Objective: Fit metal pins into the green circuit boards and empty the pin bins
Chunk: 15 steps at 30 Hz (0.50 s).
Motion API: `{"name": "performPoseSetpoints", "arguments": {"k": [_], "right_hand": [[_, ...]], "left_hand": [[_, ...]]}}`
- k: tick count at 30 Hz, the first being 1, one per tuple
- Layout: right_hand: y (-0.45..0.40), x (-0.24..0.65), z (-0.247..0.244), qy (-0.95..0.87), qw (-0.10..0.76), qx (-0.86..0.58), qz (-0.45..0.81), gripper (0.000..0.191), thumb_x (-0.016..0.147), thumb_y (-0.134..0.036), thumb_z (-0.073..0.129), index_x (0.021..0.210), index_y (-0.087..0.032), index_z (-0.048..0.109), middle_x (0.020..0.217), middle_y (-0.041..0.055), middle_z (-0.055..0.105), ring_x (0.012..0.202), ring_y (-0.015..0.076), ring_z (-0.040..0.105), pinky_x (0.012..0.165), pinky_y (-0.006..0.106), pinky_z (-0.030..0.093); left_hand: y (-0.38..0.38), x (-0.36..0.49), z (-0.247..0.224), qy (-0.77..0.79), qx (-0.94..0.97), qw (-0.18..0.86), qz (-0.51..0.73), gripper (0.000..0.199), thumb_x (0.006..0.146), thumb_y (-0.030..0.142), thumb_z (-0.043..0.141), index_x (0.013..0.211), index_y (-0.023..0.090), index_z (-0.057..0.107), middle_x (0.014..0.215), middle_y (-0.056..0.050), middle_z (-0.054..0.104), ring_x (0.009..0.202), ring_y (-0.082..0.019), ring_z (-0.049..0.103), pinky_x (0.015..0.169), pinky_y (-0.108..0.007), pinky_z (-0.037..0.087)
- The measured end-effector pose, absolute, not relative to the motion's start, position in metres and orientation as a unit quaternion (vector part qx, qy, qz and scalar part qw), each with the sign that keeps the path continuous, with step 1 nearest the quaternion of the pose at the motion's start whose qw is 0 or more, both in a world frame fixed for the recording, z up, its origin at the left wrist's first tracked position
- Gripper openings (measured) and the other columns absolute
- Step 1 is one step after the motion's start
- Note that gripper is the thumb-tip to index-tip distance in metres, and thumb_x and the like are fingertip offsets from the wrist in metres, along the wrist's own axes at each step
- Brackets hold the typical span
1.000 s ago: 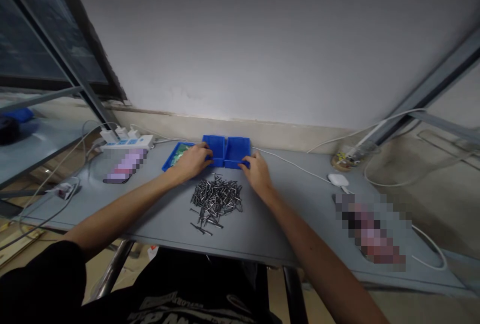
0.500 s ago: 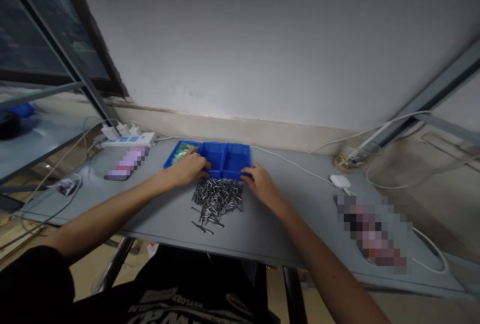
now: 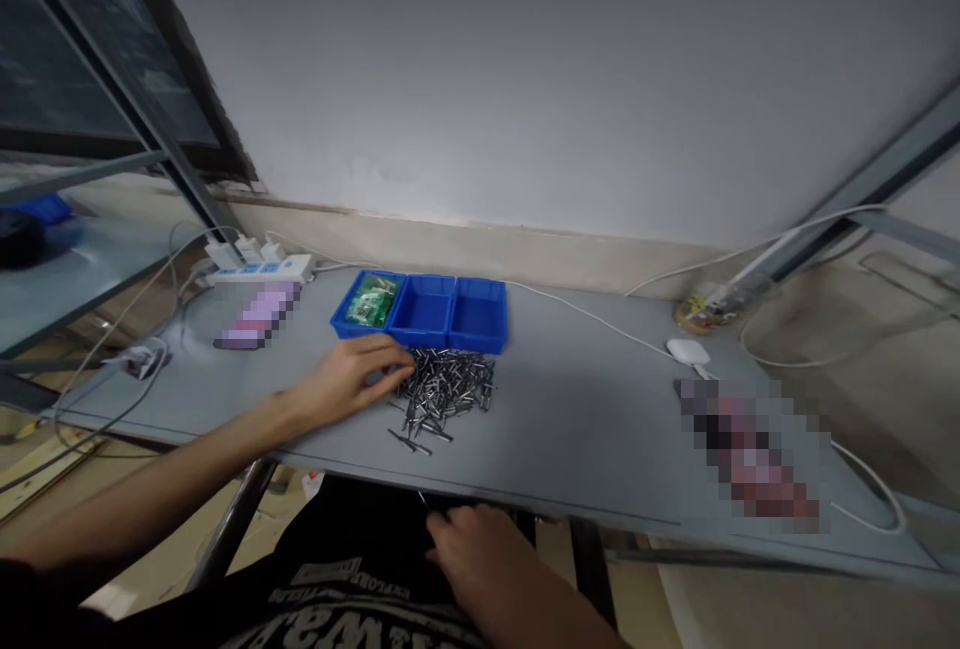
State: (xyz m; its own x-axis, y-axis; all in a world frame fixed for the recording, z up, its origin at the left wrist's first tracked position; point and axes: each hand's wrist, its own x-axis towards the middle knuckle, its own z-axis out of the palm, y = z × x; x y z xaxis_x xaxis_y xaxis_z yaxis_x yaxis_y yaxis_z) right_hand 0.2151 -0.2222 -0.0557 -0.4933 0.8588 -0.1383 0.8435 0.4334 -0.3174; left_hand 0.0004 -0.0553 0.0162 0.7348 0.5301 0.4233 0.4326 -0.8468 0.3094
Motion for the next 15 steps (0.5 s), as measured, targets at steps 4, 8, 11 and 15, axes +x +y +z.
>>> {"name": "performPoseSetpoints", "arguments": {"k": [4,8,11,15], "right_hand": [[-0.213,0.205,-0.095,-0.823,-0.016,-0.524,0.220,0.025,0.094,-0.027,0.061,0.116,-0.018,0.067,0.097,0.0100,0.074,0.090,0.0252,0.071,0.079,0.031,0.052],[-0.202,0.194,-0.105,-0.797,-0.030,-0.562,0.220,0.036,0.094,-0.030,0.060,0.125,-0.012,0.064,0.116,0.0192,0.070,0.108,0.0307,0.067,0.091,0.038,0.051],[-0.200,0.188,-0.107,-0.786,-0.068,-0.574,0.219,0.038,0.095,-0.029,0.057,0.129,-0.013,0.061,0.116,0.0189,0.070,0.107,0.0313,0.068,0.089,0.038,0.052],[-0.199,0.186,-0.111,-0.794,-0.074,-0.559,0.227,0.034,0.095,-0.020,0.051,0.127,-0.017,0.063,0.113,0.0156,0.072,0.103,0.0290,0.068,0.089,0.036,0.052]], "left_hand": [[-0.070,-0.009,-0.005,0.266,0.928,0.117,0.234,0.022,0.102,0.030,0.050,0.110,0.020,0.068,0.103,-0.005,0.068,0.098,-0.018,0.063,0.089,-0.034,0.053],[-0.068,-0.010,-0.011,0.299,0.908,0.118,0.267,0.022,0.102,0.030,0.049,0.109,0.019,0.067,0.104,-0.006,0.068,0.099,-0.018,0.063,0.091,-0.035,0.054],[-0.064,-0.005,-0.011,0.315,0.902,0.114,0.274,0.023,0.102,0.029,0.048,0.113,0.019,0.066,0.108,-0.007,0.068,0.101,-0.018,0.063,0.093,-0.037,0.054],[-0.060,0.007,-0.012,0.286,0.920,0.103,0.249,0.028,0.102,0.028,0.048,0.124,0.019,0.063,0.128,-0.009,0.063,0.119,-0.020,0.059,0.105,-0.040,0.050]]}}
